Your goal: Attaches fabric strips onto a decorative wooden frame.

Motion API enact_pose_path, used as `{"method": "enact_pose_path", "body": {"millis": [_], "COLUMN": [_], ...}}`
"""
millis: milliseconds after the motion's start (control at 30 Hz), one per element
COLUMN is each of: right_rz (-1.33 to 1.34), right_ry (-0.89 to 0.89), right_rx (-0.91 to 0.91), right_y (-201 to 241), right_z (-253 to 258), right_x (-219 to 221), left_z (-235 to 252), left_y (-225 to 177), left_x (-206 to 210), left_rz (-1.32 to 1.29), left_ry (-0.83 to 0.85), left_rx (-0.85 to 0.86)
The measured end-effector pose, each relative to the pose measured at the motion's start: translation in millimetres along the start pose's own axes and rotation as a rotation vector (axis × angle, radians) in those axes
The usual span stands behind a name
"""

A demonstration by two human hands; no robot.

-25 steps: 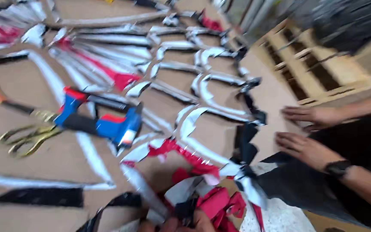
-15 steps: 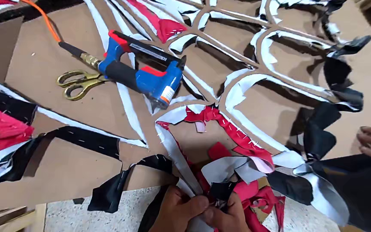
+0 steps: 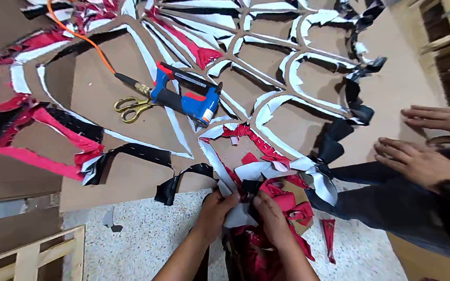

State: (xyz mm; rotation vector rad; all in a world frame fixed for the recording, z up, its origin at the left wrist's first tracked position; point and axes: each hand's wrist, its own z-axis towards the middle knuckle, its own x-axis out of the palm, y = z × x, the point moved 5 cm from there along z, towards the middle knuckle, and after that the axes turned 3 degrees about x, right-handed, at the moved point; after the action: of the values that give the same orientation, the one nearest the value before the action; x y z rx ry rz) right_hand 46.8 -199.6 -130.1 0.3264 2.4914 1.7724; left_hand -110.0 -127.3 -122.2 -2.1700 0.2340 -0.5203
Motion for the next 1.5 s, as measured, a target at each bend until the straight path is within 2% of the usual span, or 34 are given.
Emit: {"method": "enact_pose_path", "body": {"millis": [133,267,467,533,633,733,933,1100,1333,1433,1500], "right_rz": [-0.054,-0.317,-0.155,-0.091,-0.032,-0.061,0.026,0.198,0.379,0.447,0.45], "right_ry": [-0.035,0.021,0.125,0.117,0.096,0.119,0.133,0.127,0.15,0.15,0.139], "right_rx": [0.135,0.299,0.308,0.32,0.332,0.343,0.242,0.137,-0.161,-0.21,-0.193], "right_y": [22.0,29.2,21.7,20.8,20.2,16.0,0.3,-12.6,-26.9,-30.5,-33.9], "right_z": [-8.1,0.0,-4.5,-9.0,-6.4,4.5,9.3,13.9,23.3,25.3,25.3], "right_x": [-7.7,-8.7,-11.5,-8.5,-3.2,2.2,5.4,7.6,13.4,16.6,17.0], "left_z": [1.8,6.2,3.7,2.7,5.2,6.7,11.5,14.2,21.7,24.8,25.8], "left_y": [-9.2,-8.2,-6.7,-9.3,-8.4,-6.6,0.4,5.5,15.6,18.0,19.4], "left_x": [6.9,8.0,3.4,0.3,-4.0,-0.4,1.2,-1.2,-5.1,-6.8,-9.7], "left_rz": [0.164,0.085,0.058,0.06,0.014,-0.006,0.062,-0.009,-0.276,-0.311,-0.262], "left_ry": [0.096,0.179,0.272,0.236,0.065,-0.028,-0.075,-0.042,0.035,0.08,0.084], "left_rx": [-0.14,-0.155,-0.208,-0.199,-0.181,-0.17,-0.113,-0.022,0.109,0.16,0.133]}}
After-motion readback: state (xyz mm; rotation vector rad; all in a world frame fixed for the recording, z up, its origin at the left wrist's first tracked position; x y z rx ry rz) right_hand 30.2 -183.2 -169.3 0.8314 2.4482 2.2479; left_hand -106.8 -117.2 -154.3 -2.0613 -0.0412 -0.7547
